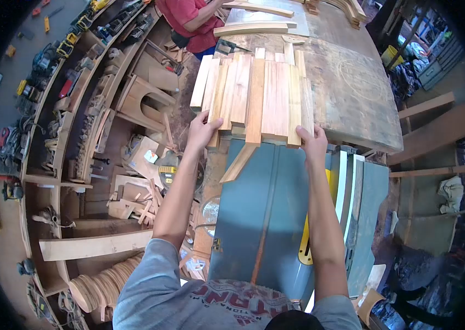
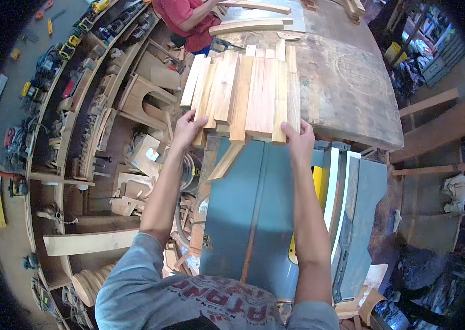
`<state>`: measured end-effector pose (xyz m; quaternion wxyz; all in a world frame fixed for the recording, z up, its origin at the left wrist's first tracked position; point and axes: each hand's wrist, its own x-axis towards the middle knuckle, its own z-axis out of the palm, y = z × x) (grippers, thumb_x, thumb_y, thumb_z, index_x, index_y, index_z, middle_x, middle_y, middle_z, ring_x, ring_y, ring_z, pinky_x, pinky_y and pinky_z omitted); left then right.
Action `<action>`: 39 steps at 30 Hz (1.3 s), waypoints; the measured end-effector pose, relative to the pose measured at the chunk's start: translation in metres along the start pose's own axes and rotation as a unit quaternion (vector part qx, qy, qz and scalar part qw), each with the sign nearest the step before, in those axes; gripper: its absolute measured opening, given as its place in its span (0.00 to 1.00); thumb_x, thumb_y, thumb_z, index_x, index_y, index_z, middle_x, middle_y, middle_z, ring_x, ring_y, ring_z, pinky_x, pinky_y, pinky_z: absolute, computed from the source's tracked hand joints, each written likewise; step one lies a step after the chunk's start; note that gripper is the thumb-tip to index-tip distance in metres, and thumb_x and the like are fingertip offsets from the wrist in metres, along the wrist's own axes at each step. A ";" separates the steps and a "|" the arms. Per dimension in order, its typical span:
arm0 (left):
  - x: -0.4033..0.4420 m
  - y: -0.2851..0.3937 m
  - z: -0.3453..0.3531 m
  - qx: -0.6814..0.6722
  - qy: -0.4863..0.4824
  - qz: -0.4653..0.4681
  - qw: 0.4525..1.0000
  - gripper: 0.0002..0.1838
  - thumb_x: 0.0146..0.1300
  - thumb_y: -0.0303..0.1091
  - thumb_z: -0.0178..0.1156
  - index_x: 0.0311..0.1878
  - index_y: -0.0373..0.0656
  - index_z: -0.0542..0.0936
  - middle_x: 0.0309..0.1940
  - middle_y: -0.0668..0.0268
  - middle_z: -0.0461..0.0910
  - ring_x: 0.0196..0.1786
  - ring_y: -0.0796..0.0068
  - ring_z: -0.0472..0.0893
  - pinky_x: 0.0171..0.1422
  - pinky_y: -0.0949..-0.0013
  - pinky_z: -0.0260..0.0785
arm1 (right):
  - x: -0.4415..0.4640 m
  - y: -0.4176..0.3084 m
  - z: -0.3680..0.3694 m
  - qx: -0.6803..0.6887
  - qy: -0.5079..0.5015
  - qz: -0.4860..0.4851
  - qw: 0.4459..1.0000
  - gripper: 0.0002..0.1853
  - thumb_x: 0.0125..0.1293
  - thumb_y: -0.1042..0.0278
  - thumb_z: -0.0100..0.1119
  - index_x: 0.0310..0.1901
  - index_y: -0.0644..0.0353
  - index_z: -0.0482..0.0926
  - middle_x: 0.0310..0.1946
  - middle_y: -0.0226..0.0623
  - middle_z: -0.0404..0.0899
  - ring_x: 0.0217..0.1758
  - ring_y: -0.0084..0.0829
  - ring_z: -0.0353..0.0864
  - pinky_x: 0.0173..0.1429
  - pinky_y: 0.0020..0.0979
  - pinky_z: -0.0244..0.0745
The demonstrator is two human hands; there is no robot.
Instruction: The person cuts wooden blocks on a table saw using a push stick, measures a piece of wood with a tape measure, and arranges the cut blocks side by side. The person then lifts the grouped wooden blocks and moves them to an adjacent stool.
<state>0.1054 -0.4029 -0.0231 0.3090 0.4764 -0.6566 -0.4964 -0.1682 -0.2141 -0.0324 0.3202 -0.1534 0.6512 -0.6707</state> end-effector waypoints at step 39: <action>-0.508 -0.119 -0.036 -0.047 -0.156 -0.060 0.985 0.48 0.74 0.38 0.66 0.87 0.43 0.48 0.77 0.50 0.69 0.74 0.52 0.74 0.75 0.58 0.68 | -0.443 0.101 -0.222 0.006 -0.109 0.400 0.910 0.39 0.61 0.71 0.72 0.71 0.68 0.63 0.52 0.51 0.83 0.42 0.41 0.91 0.41 0.34 0.89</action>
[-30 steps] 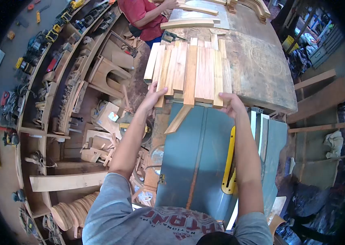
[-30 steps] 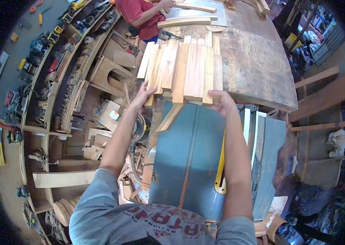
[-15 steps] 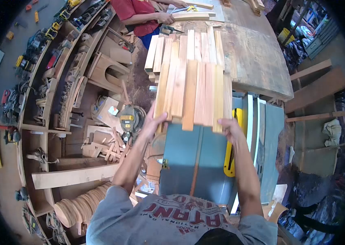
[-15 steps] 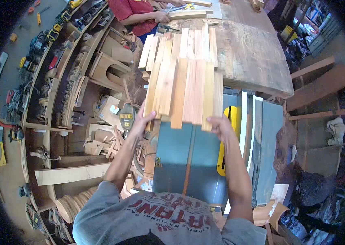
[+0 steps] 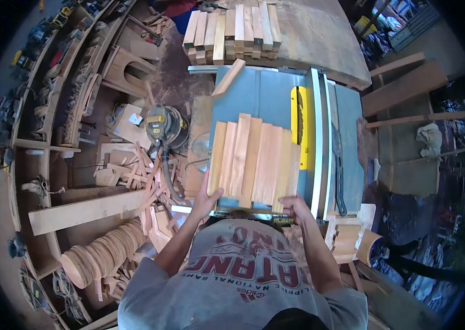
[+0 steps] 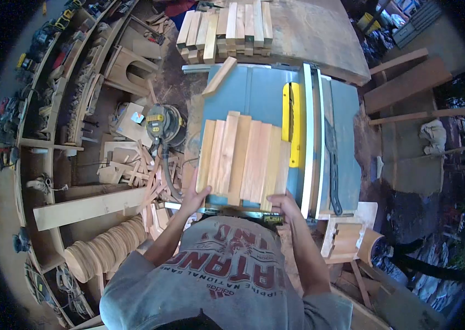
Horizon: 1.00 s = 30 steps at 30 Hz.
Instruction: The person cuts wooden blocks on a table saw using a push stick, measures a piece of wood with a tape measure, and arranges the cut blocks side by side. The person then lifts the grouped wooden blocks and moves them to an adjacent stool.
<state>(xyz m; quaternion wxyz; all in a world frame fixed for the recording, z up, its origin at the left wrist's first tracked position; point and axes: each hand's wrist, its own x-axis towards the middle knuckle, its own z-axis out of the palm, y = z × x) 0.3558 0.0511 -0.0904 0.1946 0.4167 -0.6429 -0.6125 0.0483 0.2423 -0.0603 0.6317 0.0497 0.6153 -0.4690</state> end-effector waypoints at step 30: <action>-0.008 0.096 0.033 0.285 0.085 0.026 0.954 0.48 0.61 0.57 0.71 0.76 0.34 0.68 0.71 0.41 0.73 0.71 0.45 0.76 0.76 0.48 0.66 | -0.021 0.025 0.094 -0.498 0.163 -0.475 0.707 0.32 0.57 0.67 0.71 0.66 0.62 0.78 0.59 0.52 0.79 0.62 0.55 0.77 0.68 0.48 0.74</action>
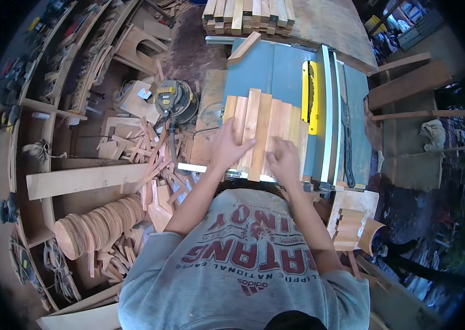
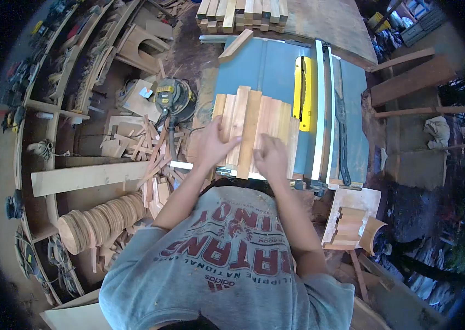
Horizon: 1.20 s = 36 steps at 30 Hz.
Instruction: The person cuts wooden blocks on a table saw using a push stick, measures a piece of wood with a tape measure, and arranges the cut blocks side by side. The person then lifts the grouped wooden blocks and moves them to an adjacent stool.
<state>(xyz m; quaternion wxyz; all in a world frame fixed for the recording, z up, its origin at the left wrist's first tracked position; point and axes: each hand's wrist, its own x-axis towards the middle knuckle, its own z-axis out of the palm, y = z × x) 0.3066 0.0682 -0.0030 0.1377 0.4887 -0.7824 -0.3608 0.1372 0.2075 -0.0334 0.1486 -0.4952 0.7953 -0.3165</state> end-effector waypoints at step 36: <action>0.011 -0.121 0.053 -0.140 0.110 -0.022 0.984 0.29 0.72 0.42 0.64 0.72 0.42 0.78 0.60 0.52 0.79 0.66 0.55 0.75 0.75 0.59 0.65 | -0.037 0.080 -0.020 -0.070 0.056 0.196 0.977 0.41 0.67 0.66 0.60 0.80 0.71 0.58 0.74 0.63 0.70 0.78 0.57 0.69 0.81 0.46 0.63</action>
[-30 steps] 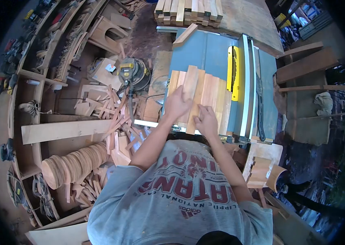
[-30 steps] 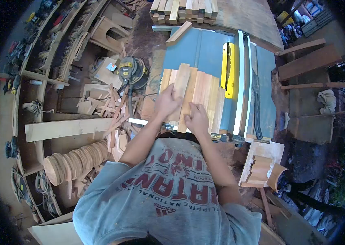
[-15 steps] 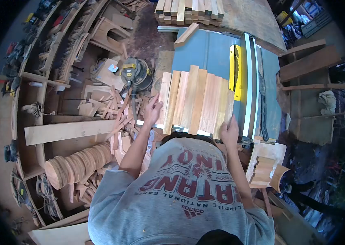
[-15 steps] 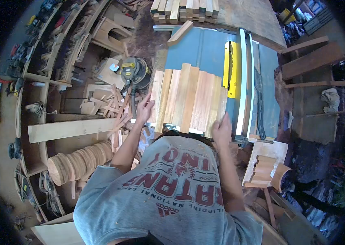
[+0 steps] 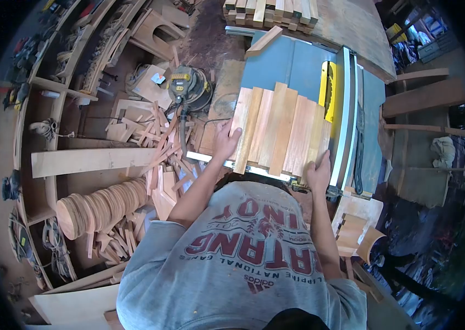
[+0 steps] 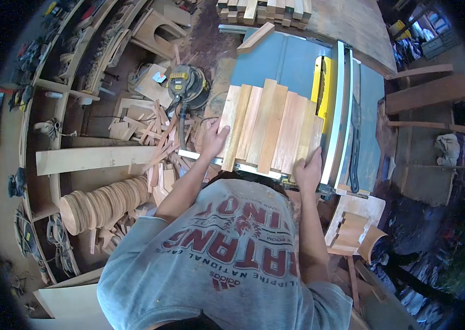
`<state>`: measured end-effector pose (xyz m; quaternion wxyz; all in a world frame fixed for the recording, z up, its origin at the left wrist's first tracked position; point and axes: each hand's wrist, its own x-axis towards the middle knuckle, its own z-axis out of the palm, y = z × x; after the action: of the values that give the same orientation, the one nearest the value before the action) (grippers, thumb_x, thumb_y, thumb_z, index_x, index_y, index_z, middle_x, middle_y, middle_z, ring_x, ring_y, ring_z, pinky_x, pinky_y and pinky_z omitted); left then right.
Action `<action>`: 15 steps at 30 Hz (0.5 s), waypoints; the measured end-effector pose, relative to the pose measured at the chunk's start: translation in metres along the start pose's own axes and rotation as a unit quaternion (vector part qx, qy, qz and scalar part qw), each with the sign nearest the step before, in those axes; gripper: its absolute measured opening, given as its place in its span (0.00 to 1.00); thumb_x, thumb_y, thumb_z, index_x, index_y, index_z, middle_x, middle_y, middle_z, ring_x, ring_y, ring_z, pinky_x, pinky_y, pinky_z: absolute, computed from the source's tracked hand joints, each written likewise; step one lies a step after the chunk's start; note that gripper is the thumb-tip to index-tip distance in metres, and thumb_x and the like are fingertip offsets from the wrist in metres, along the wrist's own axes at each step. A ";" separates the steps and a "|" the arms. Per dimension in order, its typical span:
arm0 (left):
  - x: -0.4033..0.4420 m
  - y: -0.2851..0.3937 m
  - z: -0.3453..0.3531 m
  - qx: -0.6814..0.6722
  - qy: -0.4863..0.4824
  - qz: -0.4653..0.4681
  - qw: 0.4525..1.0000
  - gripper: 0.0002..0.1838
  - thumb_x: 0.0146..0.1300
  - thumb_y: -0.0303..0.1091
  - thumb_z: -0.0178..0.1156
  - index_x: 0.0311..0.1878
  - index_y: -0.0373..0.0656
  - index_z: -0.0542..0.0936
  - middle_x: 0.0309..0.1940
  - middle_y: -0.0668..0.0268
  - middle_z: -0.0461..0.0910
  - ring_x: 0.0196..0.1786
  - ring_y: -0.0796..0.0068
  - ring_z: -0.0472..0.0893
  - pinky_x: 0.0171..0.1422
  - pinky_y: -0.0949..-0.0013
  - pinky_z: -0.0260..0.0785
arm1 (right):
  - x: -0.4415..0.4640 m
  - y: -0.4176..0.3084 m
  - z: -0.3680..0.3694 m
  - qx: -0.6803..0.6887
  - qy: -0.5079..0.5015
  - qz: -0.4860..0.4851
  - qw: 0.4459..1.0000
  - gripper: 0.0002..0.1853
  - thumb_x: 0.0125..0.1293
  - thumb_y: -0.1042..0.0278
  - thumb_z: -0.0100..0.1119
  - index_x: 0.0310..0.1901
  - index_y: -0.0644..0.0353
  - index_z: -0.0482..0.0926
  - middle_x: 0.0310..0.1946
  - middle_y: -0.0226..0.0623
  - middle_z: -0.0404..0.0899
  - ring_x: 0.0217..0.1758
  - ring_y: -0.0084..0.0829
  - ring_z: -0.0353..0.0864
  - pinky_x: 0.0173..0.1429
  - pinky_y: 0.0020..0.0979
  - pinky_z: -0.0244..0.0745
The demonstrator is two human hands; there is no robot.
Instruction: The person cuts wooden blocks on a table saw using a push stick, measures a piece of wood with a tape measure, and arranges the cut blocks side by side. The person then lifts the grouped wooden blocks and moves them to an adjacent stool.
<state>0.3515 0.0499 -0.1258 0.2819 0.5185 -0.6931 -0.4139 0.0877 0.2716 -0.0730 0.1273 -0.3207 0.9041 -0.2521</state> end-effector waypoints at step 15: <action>-0.002 -0.001 -0.026 0.017 -0.061 0.015 0.998 0.35 0.71 0.46 0.64 0.76 0.40 0.72 0.65 0.46 0.76 0.69 0.45 0.75 0.74 0.53 0.67 | -0.005 -0.003 0.001 0.043 0.032 -0.076 0.996 0.41 0.64 0.64 0.68 0.77 0.68 0.65 0.73 0.63 0.70 0.76 0.57 0.70 0.81 0.47 0.63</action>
<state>0.3741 0.0445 -0.1132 0.2364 0.4868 -0.7237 -0.4283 0.0934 0.2722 -0.0718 0.0919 -0.3745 0.8692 -0.3096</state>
